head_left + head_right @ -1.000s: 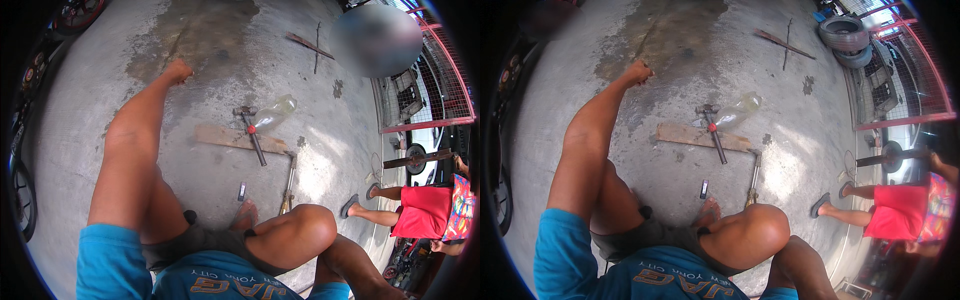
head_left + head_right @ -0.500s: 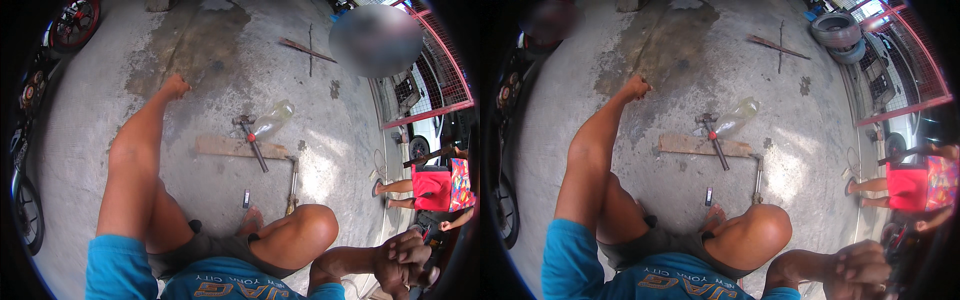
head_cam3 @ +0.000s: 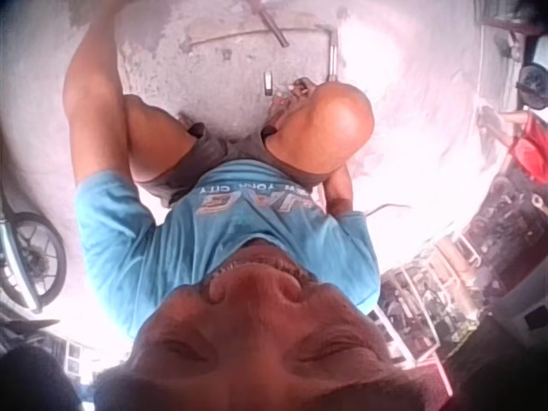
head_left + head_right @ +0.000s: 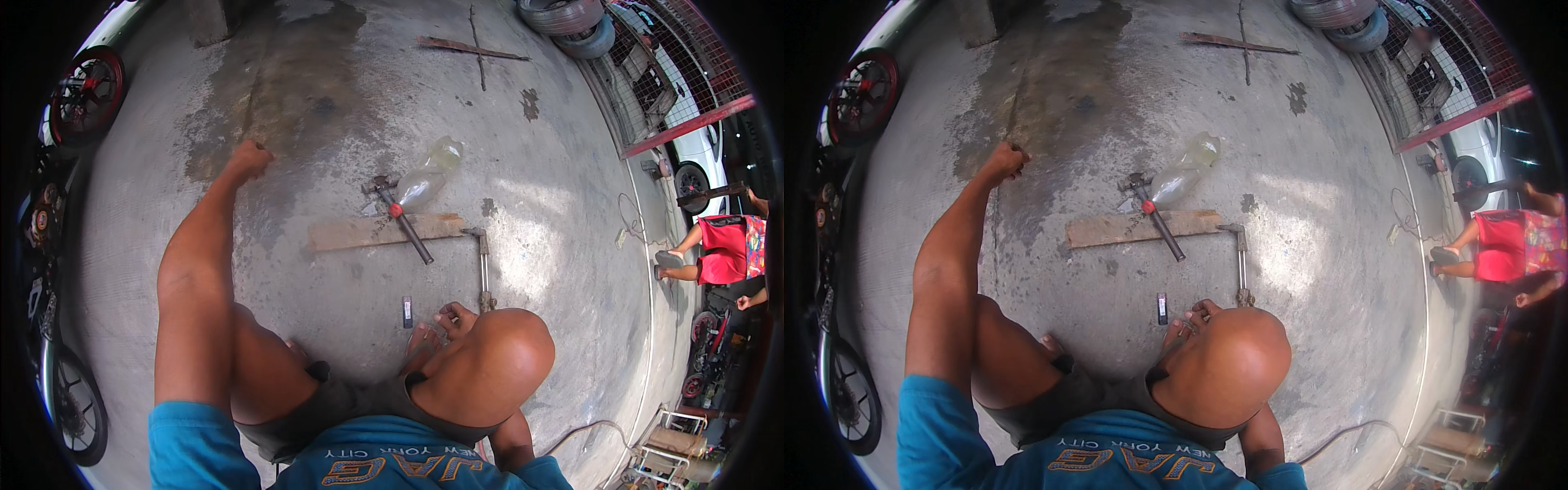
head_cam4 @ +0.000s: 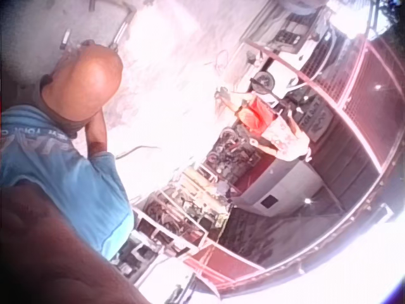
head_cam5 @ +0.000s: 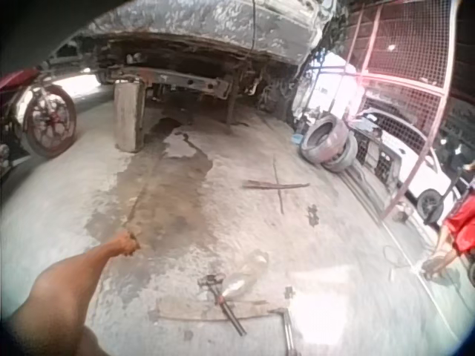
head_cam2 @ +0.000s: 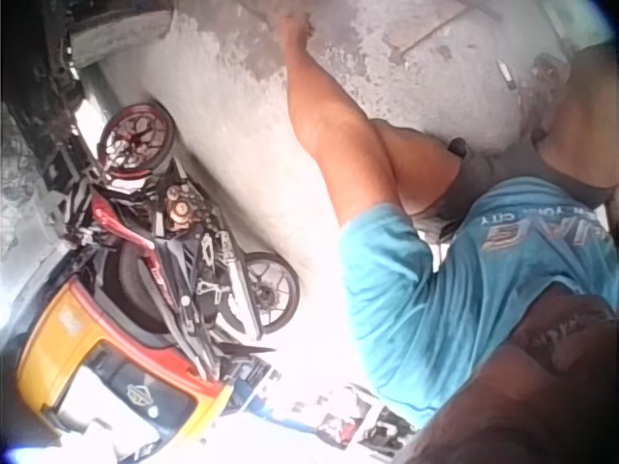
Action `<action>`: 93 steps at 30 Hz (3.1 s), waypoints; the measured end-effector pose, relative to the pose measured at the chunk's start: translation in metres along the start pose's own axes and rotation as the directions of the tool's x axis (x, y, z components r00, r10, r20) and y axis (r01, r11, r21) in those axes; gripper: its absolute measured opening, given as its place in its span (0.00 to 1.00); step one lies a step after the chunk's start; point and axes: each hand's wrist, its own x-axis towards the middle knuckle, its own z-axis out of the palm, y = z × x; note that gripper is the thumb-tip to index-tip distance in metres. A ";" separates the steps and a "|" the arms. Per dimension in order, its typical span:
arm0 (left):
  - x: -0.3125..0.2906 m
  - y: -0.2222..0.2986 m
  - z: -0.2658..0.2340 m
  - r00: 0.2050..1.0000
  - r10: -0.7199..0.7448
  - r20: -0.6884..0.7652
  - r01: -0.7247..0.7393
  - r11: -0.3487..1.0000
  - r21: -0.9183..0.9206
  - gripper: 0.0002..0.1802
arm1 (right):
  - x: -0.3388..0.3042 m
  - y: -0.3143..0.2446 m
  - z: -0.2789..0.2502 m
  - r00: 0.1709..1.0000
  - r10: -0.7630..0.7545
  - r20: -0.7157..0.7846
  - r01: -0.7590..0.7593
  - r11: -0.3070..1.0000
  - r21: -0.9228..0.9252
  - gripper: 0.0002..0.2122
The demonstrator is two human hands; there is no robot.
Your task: The person heats a long metal blade with a blowtorch, then hammers the heated section to shape it. After cooling the metal with water, the person hands the blade to another person and picks up a second metal bar to repeat the heating and hammering process.
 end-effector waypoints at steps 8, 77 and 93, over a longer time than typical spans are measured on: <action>-0.017 0.016 -0.002 0.998 0.046 0.034 -0.046 0.999 -0.002 0.13 | 0.045 -0.010 0.057 0.971 -0.196 0.133 0.236 0.848 -0.474 0.27; 0.014 -0.011 0.023 0.992 0.062 0.112 -0.069 0.996 0.061 0.12 | -0.024 0.209 -0.100 0.285 0.611 -0.738 -0.634 0.698 0.333 0.24; -0.006 -0.002 0.003 0.996 0.044 0.076 -0.052 0.993 0.102 0.11 | 0.086 -0.053 -0.078 0.859 -0.115 -0.499 0.164 0.985 0.057 0.13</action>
